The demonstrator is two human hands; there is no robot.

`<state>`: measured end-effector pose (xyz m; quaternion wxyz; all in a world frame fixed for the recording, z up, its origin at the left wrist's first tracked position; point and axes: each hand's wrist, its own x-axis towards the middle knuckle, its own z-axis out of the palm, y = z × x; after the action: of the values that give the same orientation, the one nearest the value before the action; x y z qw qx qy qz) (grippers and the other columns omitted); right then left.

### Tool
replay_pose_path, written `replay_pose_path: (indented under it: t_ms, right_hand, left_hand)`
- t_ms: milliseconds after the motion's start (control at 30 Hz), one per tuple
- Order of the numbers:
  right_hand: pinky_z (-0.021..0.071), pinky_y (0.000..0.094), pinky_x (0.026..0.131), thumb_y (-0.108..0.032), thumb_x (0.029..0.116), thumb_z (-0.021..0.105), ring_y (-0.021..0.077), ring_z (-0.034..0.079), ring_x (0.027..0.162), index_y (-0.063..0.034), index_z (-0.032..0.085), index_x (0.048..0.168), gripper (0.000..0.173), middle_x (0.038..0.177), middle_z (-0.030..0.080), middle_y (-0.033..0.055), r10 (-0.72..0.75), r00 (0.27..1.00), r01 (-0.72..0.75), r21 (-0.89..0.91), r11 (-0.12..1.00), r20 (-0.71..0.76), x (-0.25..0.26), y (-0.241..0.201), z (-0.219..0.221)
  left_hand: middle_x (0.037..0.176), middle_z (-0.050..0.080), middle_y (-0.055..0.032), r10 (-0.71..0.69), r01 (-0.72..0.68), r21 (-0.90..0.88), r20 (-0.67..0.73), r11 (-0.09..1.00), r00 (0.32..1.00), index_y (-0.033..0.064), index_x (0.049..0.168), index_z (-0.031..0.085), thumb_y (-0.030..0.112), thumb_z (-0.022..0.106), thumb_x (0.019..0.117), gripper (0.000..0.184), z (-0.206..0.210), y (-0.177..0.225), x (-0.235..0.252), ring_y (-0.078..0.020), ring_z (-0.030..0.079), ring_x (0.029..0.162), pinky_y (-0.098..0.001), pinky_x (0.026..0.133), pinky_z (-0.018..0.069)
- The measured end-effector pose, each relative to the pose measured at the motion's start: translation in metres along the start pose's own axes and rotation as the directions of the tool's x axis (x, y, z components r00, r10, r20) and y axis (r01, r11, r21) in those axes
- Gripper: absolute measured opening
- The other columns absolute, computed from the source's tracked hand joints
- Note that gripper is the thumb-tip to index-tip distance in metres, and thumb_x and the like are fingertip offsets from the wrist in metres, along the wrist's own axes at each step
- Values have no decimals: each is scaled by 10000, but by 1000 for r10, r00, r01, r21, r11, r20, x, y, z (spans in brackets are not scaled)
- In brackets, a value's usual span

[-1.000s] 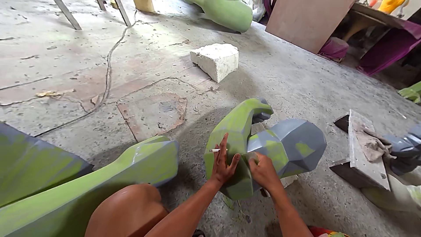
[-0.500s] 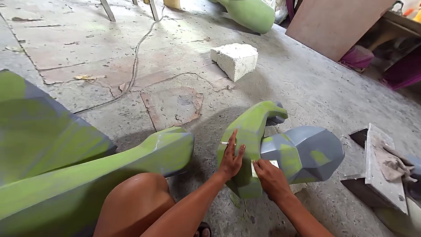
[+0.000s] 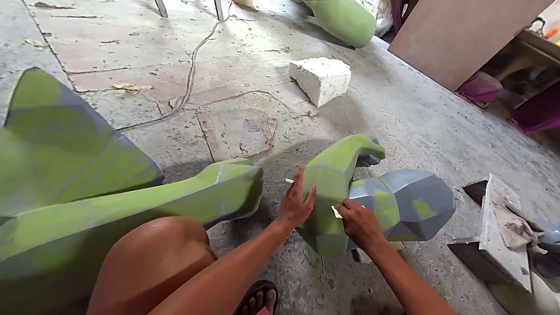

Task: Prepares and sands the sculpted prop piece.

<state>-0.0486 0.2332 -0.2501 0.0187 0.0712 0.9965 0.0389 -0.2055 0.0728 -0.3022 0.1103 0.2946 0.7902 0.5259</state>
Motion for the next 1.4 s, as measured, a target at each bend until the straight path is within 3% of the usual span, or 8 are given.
replay_pose_path:
  t_ms: [233,433,667,833,967,1133,1267,1400]
  right_hand:
    - [608,405,780,-197,985,522,230,698,989,-140,711,1126,243,1078,691,73,-64,991,62,26,998,119,-33,-10,-3]
    - [614,433,798,-165,976,594,231,709,999,-153,732,1194,259,1132,705,70,-49,999,50,48,998,-9,7,6,-19]
    - [615,392,753,-37,940,576,232,722,920,-140,740,1215,337,1040,722,75,-79,995,72,-124,990,-55,-7,6,8]
    - [594,403,816,-239,981,540,219,704,959,-150,742,1056,233,1023,714,52,-148,988,150,-39,988,50,-19,14,-8]
    - [613,429,802,-156,994,585,236,711,994,-164,750,1152,228,1098,714,68,-85,995,86,18,996,-44,13,18,-16]
    - [602,446,788,-72,964,613,252,698,988,-165,763,1115,233,1064,701,78,24,1000,-24,70,997,-1,36,10,-19]
    - [599,442,826,-73,974,562,252,687,1032,-165,749,1132,262,1100,693,77,16,999,-21,101,995,47,8,2,-8]
    - [603,424,829,-22,942,549,258,694,1040,-164,729,1210,353,1126,703,84,17,999,-19,90,996,28,-32,-19,7]
  left_hand:
    - [1663,330,-110,-106,17,356,232,934,967,109,1661,102,367,624,929,936,-16,-14,-87,-279,556,1352,-481,1075,494]
    - [1721,14,-203,-482,-27,691,532,723,696,11,1635,-69,225,843,725,1306,-28,-17,-161,-495,496,1332,-598,929,522]
    - [1727,-32,-179,-603,-174,735,648,655,465,47,1652,12,283,701,918,1033,-34,-69,-229,-608,245,1456,-765,992,388]
    - [1729,0,-172,-632,-172,758,627,629,455,82,1652,-60,300,773,863,1168,-39,-92,-247,-584,269,1460,-750,1004,391]
    - [1727,41,-176,-664,-128,786,586,605,464,80,1652,-56,298,576,1029,913,-45,-82,-247,-546,378,1416,-686,997,423]
    - [1735,-41,-139,-715,-75,798,574,598,400,90,1643,-117,317,891,723,1383,-55,-53,-228,-557,386,1399,-703,950,455]
    - [1726,-29,-181,-672,-115,787,583,606,457,11,1639,-17,443,752,874,1168,-57,-13,-203,-544,441,1378,-702,960,459]
    - [1730,-99,-139,-614,-75,827,472,558,632,59,1634,-133,382,877,722,1398,-63,35,-170,-527,472,1324,-632,927,500]
